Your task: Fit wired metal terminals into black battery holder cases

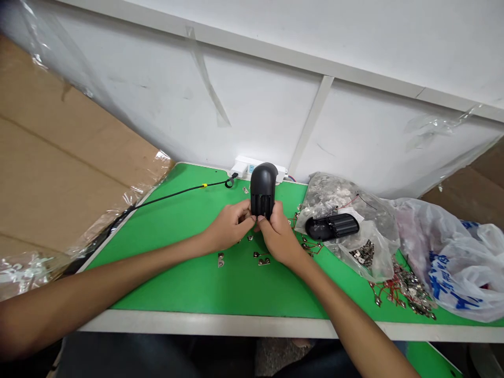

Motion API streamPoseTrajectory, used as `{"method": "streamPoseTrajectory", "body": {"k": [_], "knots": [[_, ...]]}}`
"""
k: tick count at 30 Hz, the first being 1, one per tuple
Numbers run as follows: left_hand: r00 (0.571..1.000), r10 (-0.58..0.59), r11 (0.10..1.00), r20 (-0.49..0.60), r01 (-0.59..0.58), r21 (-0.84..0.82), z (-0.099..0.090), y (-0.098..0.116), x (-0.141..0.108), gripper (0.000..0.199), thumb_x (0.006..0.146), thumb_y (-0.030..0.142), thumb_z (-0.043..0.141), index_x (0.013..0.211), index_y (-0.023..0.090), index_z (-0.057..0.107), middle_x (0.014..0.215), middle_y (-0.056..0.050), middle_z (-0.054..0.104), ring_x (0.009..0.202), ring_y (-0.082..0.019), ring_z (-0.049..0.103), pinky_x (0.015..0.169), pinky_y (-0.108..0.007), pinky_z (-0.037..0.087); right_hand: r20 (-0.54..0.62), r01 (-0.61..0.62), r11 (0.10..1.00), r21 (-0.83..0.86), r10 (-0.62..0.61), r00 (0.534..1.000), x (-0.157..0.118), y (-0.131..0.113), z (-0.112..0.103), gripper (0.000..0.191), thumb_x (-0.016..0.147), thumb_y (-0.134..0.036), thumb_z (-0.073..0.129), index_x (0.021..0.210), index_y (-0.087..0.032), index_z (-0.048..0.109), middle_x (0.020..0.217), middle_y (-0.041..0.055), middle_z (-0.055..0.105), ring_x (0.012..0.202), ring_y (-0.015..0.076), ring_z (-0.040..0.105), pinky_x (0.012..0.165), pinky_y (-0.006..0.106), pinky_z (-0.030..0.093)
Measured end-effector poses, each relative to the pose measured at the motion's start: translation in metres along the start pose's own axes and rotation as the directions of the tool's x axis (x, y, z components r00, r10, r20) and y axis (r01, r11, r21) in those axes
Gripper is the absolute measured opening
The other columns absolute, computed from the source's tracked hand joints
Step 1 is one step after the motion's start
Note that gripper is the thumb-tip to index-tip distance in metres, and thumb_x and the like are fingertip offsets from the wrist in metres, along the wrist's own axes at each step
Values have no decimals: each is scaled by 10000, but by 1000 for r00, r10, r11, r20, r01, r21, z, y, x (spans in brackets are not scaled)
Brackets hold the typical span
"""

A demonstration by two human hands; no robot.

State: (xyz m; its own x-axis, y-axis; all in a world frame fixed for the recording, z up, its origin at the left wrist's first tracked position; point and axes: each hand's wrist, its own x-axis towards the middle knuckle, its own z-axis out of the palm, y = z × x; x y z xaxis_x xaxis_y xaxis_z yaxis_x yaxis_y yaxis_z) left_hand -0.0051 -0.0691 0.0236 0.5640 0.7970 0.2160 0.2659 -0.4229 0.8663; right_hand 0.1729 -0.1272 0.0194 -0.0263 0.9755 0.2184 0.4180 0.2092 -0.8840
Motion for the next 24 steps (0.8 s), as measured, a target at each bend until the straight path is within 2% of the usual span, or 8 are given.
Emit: {"method": "streamPoseTrajectory", "body": {"k": [17, 24], "knots": [[1000, 0, 1000, 22, 0, 0, 0, -1, 0, 124, 946, 318, 593, 887, 216, 555, 640, 65, 549, 567, -129, 468, 545, -292, 309, -2, -14, 997, -75, 14, 1000, -2, -3, 0, 154, 1038, -352, 493, 1139, -258, 423, 1011, 41, 617, 970, 270, 601, 799, 400, 497], [1000, -1, 999, 11, 1, 39, 1, -2, 1, 111, 937, 300, 593, 878, 215, 555, 639, 61, 534, 577, -129, 453, 549, -290, 293, -3, -36, 998, -60, 36, 999, -1, -1, 1, 173, 1033, -337, 495, 1169, -250, 434, 1067, 58, 635, 1040, 278, 607, 852, 414, 509]]}}
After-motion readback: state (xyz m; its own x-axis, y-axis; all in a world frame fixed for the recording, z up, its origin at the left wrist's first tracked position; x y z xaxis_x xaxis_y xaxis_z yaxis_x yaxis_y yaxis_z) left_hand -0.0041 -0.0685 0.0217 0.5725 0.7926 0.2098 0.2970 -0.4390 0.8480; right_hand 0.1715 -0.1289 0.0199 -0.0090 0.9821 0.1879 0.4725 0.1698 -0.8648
